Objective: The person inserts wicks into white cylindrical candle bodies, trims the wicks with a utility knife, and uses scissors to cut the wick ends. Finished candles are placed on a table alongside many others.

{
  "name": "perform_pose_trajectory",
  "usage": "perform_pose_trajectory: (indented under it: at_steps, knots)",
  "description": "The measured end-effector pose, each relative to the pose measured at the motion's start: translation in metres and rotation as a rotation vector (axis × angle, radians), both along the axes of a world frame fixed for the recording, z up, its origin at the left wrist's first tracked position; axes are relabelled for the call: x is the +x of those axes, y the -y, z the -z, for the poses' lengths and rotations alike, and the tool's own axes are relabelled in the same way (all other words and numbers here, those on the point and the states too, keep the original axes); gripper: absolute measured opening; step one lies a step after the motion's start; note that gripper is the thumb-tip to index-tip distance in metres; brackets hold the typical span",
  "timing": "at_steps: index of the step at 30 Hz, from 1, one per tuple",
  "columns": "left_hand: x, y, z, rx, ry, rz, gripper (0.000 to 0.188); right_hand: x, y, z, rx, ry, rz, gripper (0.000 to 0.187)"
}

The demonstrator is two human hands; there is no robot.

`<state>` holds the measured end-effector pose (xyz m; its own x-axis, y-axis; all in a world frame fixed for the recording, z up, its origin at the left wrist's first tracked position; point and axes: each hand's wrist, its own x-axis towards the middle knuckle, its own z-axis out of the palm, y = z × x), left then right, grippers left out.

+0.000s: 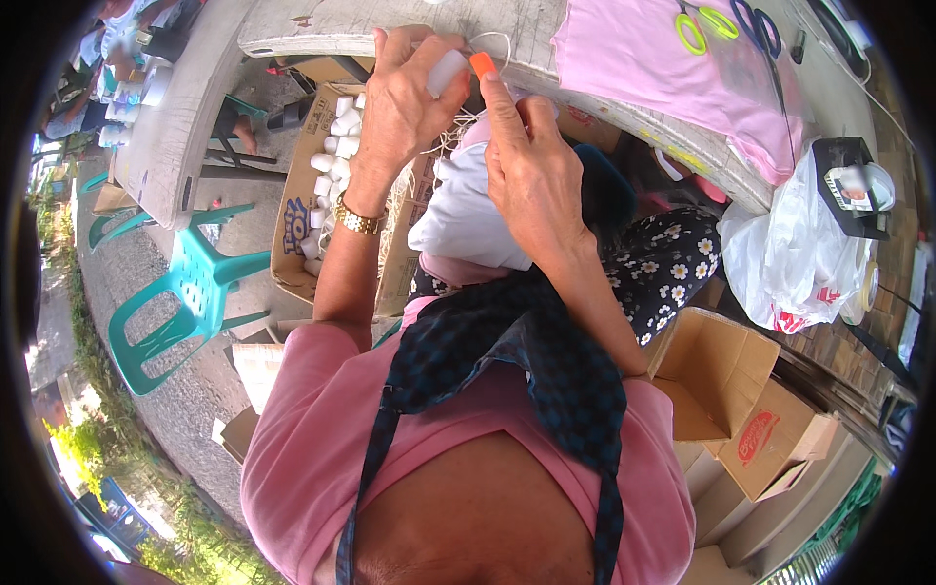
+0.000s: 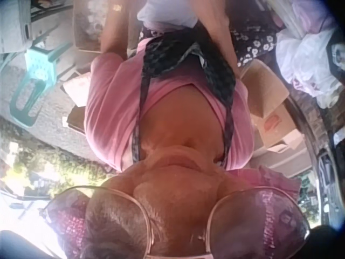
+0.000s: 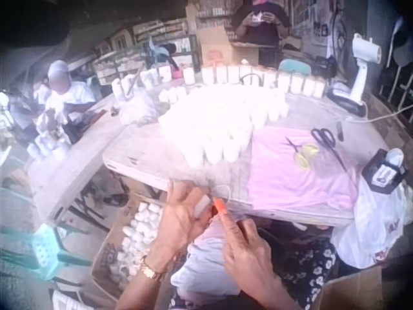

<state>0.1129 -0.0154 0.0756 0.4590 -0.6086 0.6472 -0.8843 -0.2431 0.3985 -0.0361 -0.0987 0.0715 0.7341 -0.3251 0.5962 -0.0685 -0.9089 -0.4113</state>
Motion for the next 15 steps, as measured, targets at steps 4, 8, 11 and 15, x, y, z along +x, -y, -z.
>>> perform_pose_trajectory:
  at_steps: [4, 8, 11, 15]
  knots:
    - [0.0, 0.0, -0.001, 0.005, 0.015, 0.01, 0.031, -0.008, -0.001, -0.001, 0.022, 0.002, -0.025, 0.062]
    - [0.001, -0.003, -0.003, 0.008, 0.012, -0.02, 0.032, -0.004, 0.001, -0.003, 0.02, -0.029, -0.014, 0.062]
    - [0.0, -0.012, -0.003, -0.017, -0.064, -0.074, 0.032, -0.013, -0.002, -0.002, 0.057, -0.007, -0.03, 0.062]
    - [-0.011, -0.023, -0.012, -0.415, -1.034, 0.205, 0.029, -0.017, -0.002, -0.005, 0.104, -0.012, -0.021, 0.061]
